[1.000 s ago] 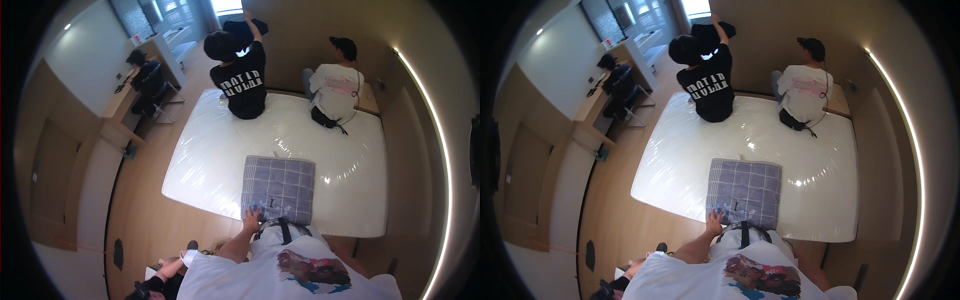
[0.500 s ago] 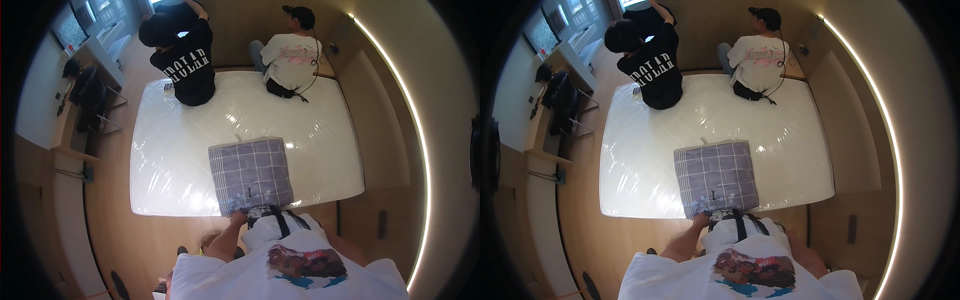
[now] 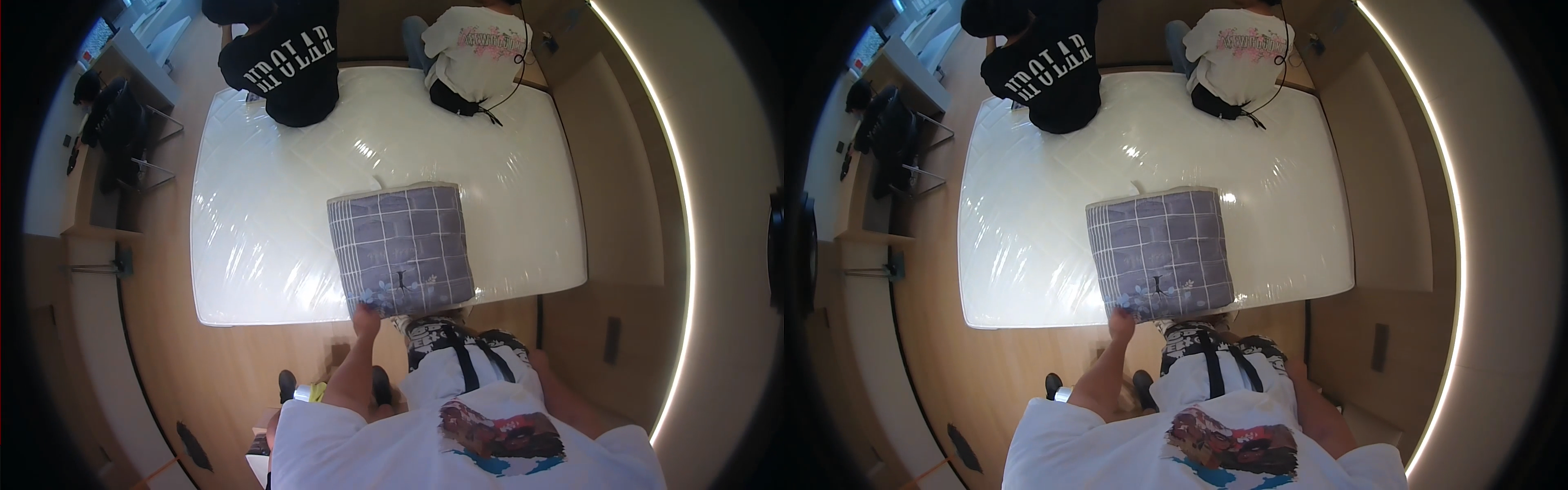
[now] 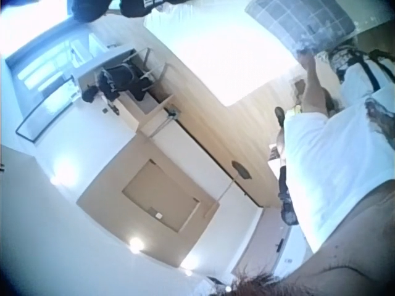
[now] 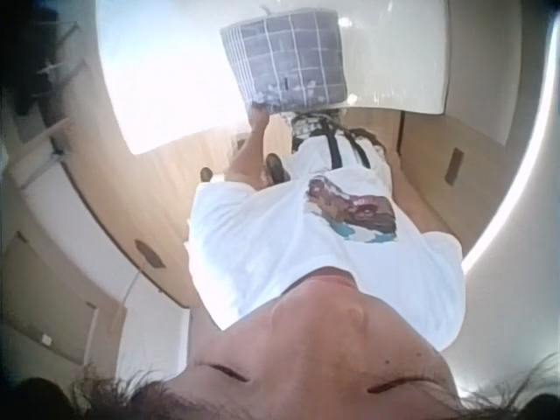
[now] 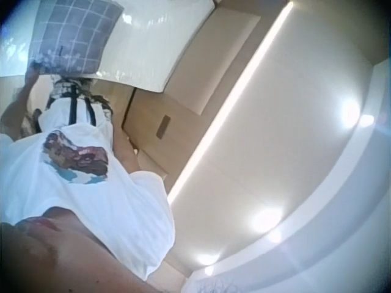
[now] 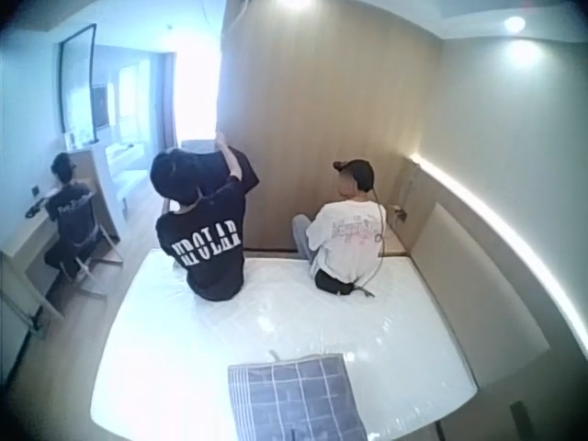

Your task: The person folds a bed mat on a mattress by hand, then unfolds it and spreads it flat over the mattress.

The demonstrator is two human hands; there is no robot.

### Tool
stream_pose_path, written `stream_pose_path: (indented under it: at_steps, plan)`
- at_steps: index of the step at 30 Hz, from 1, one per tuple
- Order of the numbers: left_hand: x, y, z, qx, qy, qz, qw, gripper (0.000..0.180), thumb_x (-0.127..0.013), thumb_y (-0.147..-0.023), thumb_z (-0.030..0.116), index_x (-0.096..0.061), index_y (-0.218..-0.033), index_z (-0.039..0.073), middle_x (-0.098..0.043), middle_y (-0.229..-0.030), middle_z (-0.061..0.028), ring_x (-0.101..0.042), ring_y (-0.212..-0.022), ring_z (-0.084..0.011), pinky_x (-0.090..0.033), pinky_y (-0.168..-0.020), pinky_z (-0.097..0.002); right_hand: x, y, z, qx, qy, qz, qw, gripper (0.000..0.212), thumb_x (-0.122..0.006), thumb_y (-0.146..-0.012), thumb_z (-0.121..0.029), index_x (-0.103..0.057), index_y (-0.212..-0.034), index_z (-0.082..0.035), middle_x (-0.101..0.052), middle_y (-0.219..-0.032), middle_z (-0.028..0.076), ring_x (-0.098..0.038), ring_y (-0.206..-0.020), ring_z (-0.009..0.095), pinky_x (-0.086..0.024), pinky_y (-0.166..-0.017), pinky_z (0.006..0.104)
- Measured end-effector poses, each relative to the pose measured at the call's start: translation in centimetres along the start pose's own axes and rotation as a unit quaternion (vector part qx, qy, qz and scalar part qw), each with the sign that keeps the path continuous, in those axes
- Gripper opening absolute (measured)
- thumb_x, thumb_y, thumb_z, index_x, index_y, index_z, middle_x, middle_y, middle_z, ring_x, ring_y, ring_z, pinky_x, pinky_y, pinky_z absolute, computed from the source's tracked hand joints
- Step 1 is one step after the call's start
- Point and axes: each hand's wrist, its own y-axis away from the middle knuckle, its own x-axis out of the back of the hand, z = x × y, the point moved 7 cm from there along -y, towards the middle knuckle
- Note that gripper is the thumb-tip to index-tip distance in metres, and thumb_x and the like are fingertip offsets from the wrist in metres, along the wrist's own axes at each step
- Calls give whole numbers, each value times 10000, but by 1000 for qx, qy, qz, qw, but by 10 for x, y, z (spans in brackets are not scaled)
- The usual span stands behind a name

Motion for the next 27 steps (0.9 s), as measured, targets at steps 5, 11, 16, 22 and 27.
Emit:
stream_pose_path:
  at_steps: [5,11,16,22,27]
  plan:
    - [40,-15,-44,102,-8,147,984,635,-727,-682,362,-480,-1107,-39,-511,-1154,-258,-502,-1060,-399,-426,-869,-457,29,23,-12,-76,-81,7,994,325,-490,-793,-253,-657,-905,2,-624,-981,239,-604,-917,395,-477,-797,451]
    - [4,-16,-53,155,266,-68,949,840,-806,-647,341,-360,-1232,-64,-519,-1126,-177,-531,-994,-243,-447,-830,-341,11,6,40,-81,-42,12,996,319,-494,-779,-242,-664,-914,-9,-627,-950,247,-607,-911,395,-480,-795,449]
    - [1,-7,-68,166,284,-107,938,832,-786,-681,339,-329,-1260,-48,-546,-1117,-145,-546,-989,-227,-447,-838,-342,36,17,15,-7,54,-9,998,314,-491,-776,-242,-670,-867,0,-628,-927,249,-613,-890,385,-479,-781,444]
    - [-9,-17,-57,74,310,-80,944,736,-743,-730,362,-404,-1201,-92,-561,-1109,-167,-550,-997,-229,-440,-854,-336,52,10,4,3,47,-30,998,313,-485,-790,-235,-671,-866,6,-628,-924,253,-618,-873,385,-482,-769,447]
    - [15,-9,-70,175,258,-55,949,698,-710,-758,391,-442,-1175,-99,-591,-1045,-159,-565,-931,-214,-450,-806,-319,40,-16,-35,101,208,-117,966,380,-459,-829,-283,-649,-951,23,-618,-984,254,-599,-938,389,-479,-764,455]
